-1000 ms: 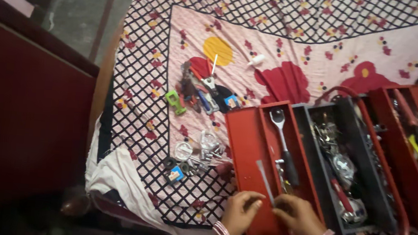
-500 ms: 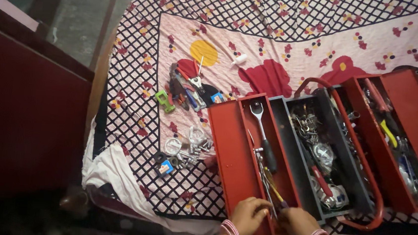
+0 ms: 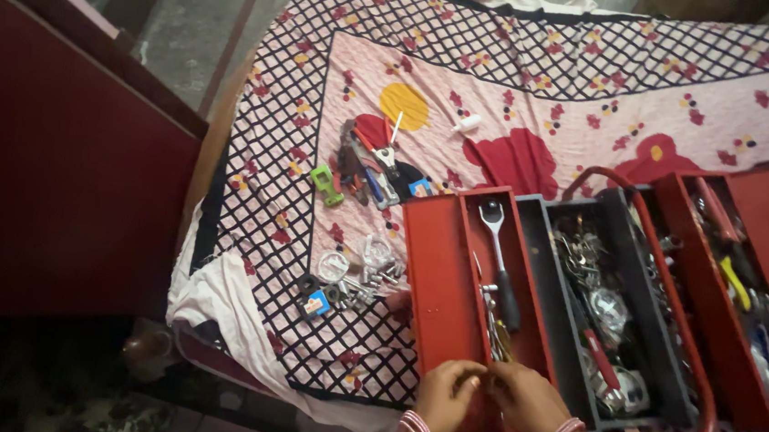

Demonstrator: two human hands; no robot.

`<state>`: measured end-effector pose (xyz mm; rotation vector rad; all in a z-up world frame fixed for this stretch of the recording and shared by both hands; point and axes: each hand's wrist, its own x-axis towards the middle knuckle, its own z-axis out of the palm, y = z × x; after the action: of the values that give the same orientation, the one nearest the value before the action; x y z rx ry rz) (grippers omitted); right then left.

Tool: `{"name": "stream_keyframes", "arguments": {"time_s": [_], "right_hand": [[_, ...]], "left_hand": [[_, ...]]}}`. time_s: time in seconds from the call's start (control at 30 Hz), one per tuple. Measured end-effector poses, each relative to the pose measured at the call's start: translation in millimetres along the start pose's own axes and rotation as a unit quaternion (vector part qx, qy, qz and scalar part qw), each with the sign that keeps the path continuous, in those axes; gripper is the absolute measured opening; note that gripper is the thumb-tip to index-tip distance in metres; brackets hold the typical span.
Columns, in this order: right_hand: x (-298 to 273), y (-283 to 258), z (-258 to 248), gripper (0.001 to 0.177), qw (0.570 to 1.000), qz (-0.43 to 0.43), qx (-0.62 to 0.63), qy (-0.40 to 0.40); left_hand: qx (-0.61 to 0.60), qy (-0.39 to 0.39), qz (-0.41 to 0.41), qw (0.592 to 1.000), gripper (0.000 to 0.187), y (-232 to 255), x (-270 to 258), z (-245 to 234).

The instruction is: The person empties a red toolbox and reorganizes its contents on a patterned bedsheet. They handle small metal parts, plastic-wrapped items, and tools such as pliers and a wrench, placing them back into the toolbox compartments.

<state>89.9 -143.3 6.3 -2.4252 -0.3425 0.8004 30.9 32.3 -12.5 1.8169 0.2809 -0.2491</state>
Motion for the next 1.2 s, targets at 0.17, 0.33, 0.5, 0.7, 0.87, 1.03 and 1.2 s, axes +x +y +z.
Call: {"name": "stream_keyframes", "arguments": {"time_s": [0.17,0.33,0.5,0.7,0.87,1.03,1.2], "right_hand": [[22.8,-27.5,11.0,0.029,0.994,-0.105,0.019,0.026],[55.5,-37.3,43.8,0.028,0.988,-0.154,0.012,-0.022],[86.9,-41.7,56.4,0.016,0.981,-0.174,-0.016,-0.087],[111.9,-59.9,54.8,0.021,0.984,-0.066,-0.081,-0.145],[138.3,-69.9,60.4,0.023,0.987,-0.108,0.005,-0.117],[152.8,-70.0,68.5,0.018,0.984,-0.125,0.090,-0.086],[159.0,-77.5,64.4,0.073,0.983,-0.052,0.173,-0.009]], "left_hand": [[-0.013,0.105,0.004,0.994,0.017,-29.6,24.3,-22.1],[-0.008,0.181,-0.053,0.982,0.014,-65.9,53.0,-51.5],[0.123,0.150,-0.108,0.975,0.020,-104.8,93.4,-77.9],[0.332,0.032,-0.098,0.938,0.068,-149.7,147.5,-76.7],[0.386,0.024,-0.115,0.915,0.044,-201.5,179.8,-52.5],[0.298,0.038,-0.192,0.934,0.028,-230.8,174.9,-46.4],[-0.048,0.093,-0.179,0.978,0.036,-187.9,147.6,-84.3]]}}
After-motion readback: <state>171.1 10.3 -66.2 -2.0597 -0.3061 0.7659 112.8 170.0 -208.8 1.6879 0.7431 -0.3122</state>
